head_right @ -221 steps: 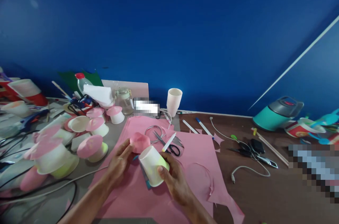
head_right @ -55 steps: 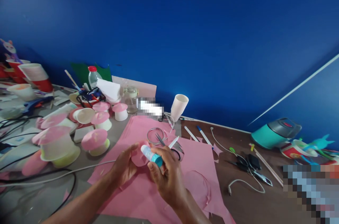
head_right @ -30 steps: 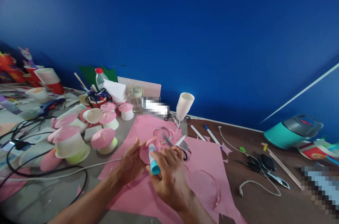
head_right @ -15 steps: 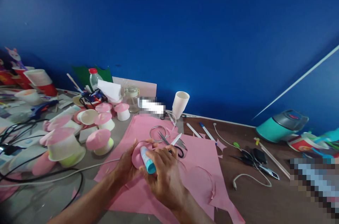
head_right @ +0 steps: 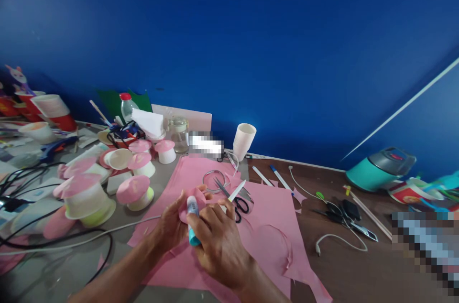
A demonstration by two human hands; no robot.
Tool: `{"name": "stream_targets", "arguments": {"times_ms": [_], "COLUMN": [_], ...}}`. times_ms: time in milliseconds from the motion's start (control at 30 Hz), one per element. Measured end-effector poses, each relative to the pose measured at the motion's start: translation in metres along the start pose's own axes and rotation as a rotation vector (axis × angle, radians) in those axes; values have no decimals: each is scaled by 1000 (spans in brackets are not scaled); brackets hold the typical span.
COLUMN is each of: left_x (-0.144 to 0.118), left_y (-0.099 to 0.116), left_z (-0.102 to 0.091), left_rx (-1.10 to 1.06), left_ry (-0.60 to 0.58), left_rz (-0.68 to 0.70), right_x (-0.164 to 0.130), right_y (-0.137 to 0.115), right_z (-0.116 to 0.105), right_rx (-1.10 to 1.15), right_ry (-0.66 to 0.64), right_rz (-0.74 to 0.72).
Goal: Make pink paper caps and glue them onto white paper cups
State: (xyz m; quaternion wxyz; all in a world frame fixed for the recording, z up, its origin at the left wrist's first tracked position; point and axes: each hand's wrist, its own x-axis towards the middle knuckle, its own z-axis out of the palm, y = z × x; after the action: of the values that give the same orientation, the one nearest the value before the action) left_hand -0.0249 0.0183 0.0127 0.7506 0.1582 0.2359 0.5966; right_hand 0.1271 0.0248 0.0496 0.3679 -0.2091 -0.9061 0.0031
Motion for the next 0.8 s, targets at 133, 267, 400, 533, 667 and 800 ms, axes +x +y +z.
{"name": "stream_targets", "arguments": {"times_ms": [133,267,400,533,667,800], "left_x": [-2,-3,-1,0,-1,-3], "left_y": [0,2,1,-2,-5,-6], "left_z": [5,7,6,6,5,3], "left_rx": [28,39,44,57,76,140], "left_ry": [-17,-18,29,120,202,210], "left_rz": [15,59,58,86,138,175], "right_x": [-2,-2,0,3,3,2], "right_y": [2,3,2,1,1,3], "right_z": [3,5,5,3,4,6], "right_rx": [-11,-13,-20,-12,-4,2], "right_ry": [68,113,172,212,236,258], "right_rz": [40,106,167,210,243,270]}}
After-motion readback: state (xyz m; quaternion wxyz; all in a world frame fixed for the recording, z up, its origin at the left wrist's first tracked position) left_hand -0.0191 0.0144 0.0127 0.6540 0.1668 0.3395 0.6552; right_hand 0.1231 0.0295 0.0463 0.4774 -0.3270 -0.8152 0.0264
